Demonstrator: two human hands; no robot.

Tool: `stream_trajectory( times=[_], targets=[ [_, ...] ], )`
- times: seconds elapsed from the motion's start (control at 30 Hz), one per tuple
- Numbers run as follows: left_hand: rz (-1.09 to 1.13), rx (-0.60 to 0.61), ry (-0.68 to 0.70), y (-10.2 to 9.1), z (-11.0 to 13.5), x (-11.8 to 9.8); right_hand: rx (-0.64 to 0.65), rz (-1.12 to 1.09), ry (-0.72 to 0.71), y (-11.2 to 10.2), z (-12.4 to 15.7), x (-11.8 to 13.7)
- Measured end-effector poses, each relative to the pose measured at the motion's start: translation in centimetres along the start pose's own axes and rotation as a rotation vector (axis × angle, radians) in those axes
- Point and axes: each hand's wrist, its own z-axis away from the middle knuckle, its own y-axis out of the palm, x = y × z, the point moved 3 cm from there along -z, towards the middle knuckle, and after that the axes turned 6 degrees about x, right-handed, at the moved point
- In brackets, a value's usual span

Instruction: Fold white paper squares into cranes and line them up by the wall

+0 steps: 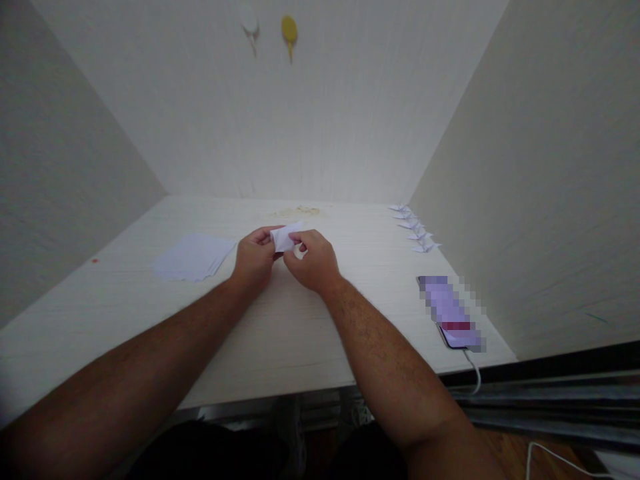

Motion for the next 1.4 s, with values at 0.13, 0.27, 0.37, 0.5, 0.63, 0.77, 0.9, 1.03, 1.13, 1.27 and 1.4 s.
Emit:
stream_trajectory(
  times=[0.13, 0.27, 0.37, 0.5, 0.63, 0.77, 0.9, 1.03, 1.13, 1.27, 1.4],
  targets=[
    [-0.024, -0.004, 0.012, 0.0, 0.0, 0.0, 0.028, 0.054, -0.014, 0.1, 0.1, 0.2],
    [-0.032, 0.017, 0.013, 0.1, 0.1, -0.1, -0.003, 0.074, -0.004, 0.0, 0.1, 0.3],
    [-0.045, 0.009, 0.006, 0.2, 0.4, -0.3, -0.011, 0.075, 0.010, -0.1, 0.1, 0.3],
    [-0.120, 0.004, 0.036, 0.4, 0.6, -0.7, -0.022, 0.084, 0.028, -0.1, 0.0, 0.2],
    [-0.183, 0.007, 0.066, 0.6, 0.8, -0.9, 0.002, 0.077, 0.049, -0.1, -0.1, 0.1],
    [-0.202, 0.014, 0.075, 0.7, 0.8, -0.9, 0.004, 0.059, 0.096, -0.2, -0.2, 0.0],
    [-0.219, 0.027, 0.084, 0.7, 0.8, -0.7, 0.007, 0.058, 0.122, -0.3, -0.2, -0.2],
    [-0.232, 0.031, 0.084, 0.6, 0.8, -0.6, 0.006, 0.029, 0.150, -0.2, -0.2, -0.7],
    [-0.247, 0.024, 0.091, 0.6, 0.9, -0.6, -0.006, -0.005, 0.208, -0.3, -0.1, -0.7],
    [-0.267, 0.019, 0.100, 0.6, 0.9, -0.8, -0.030, -0.029, 0.263, -0.6, 0.0, -0.3],
    [-0.376, 0.016, 0.114, 0.5, 1.0, -1.1, -0.022, -0.009, 0.260, -0.7, 0.1, 0.2]
  ],
)
